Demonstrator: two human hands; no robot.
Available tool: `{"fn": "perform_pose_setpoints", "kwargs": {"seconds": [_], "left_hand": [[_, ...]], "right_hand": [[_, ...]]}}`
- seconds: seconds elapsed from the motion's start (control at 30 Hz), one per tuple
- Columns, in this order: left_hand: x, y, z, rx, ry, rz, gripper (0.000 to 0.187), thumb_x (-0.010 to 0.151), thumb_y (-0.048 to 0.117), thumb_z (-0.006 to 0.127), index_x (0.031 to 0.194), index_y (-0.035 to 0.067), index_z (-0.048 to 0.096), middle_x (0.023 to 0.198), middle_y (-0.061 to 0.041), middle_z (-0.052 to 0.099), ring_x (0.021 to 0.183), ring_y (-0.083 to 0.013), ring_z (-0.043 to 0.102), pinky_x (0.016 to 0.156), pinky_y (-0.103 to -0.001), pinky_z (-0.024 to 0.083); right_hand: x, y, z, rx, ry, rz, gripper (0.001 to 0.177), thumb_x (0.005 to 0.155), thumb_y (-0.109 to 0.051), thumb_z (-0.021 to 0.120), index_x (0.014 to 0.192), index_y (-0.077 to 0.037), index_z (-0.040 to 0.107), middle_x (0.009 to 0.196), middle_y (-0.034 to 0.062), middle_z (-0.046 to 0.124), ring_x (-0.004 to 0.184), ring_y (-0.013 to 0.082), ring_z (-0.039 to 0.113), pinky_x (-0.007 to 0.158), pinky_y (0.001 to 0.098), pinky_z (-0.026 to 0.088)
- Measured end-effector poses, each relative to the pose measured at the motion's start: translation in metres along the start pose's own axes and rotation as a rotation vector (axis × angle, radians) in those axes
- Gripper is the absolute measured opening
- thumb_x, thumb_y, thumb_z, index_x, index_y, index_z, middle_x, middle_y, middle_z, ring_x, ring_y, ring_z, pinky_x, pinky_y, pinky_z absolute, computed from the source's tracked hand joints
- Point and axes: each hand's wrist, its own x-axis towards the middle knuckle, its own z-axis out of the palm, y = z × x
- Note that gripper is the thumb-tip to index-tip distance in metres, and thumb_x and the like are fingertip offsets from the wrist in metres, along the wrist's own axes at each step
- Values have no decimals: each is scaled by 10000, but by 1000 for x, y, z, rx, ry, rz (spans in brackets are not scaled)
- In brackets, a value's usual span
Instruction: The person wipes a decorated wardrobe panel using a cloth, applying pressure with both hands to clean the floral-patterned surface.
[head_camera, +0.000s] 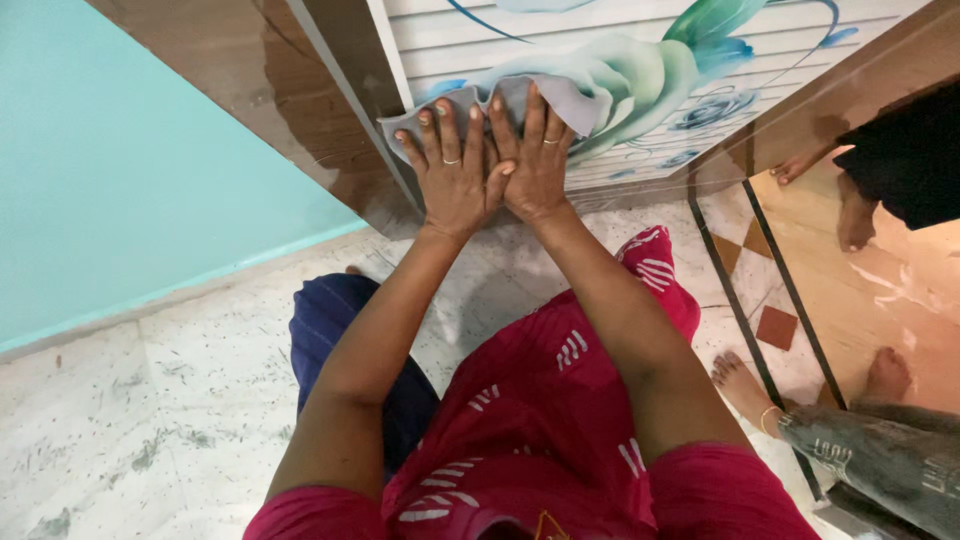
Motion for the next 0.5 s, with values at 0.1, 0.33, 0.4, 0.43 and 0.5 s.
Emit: {"fn": "perform_pose_setpoints", "kwargs": {"seconds": [0.1,0.33,0.4,0.43,0.5], "left_hand": [[-7,6,6,-8,-68,-3,748,1146,618,305,1673,94,227,1724,-224,6,1609,-386,-102,1264,-649,-132],[28,24,-11,-82,-170,138,737,1129,677,273,1656,166,340,1725,-81,174,1604,-249,9,1260,-579,-127],[47,27,-20,-67,-188,188,741,1121,688,240,1654,186,351,1721,-25,219,1598,-191,69,1267,-561,-115],[55,28,-24,-59,-141,201,733,1142,679,214,1653,177,370,1719,-4,234,1558,-234,136,1268,-542,-116],[71,22,-30,-40,-86,216,728,1164,671,189,1652,168,389,1718,16,250,1518,-278,204,1269,-523,-116]], "right_hand": [[-19,6,1,21,-92,2,696,1104,-367,645,1673,-216,273,1683,195,190,1513,428,286,1203,653,270],[-23,30,-17,172,-136,104,761,1110,-324,591,1659,-74,127,1701,264,93,1553,469,238,1208,682,225],[-4,39,-26,176,-53,96,765,1139,-339,557,1684,-117,70,1723,229,34,1567,461,139,1254,650,178],[5,41,-29,180,32,85,769,1167,-355,525,1710,-163,15,1745,190,-24,1581,447,40,1300,615,132],[23,31,-26,119,56,106,778,1138,-391,495,1698,-156,9,1733,187,-40,1594,441,12,1281,633,75]]}}
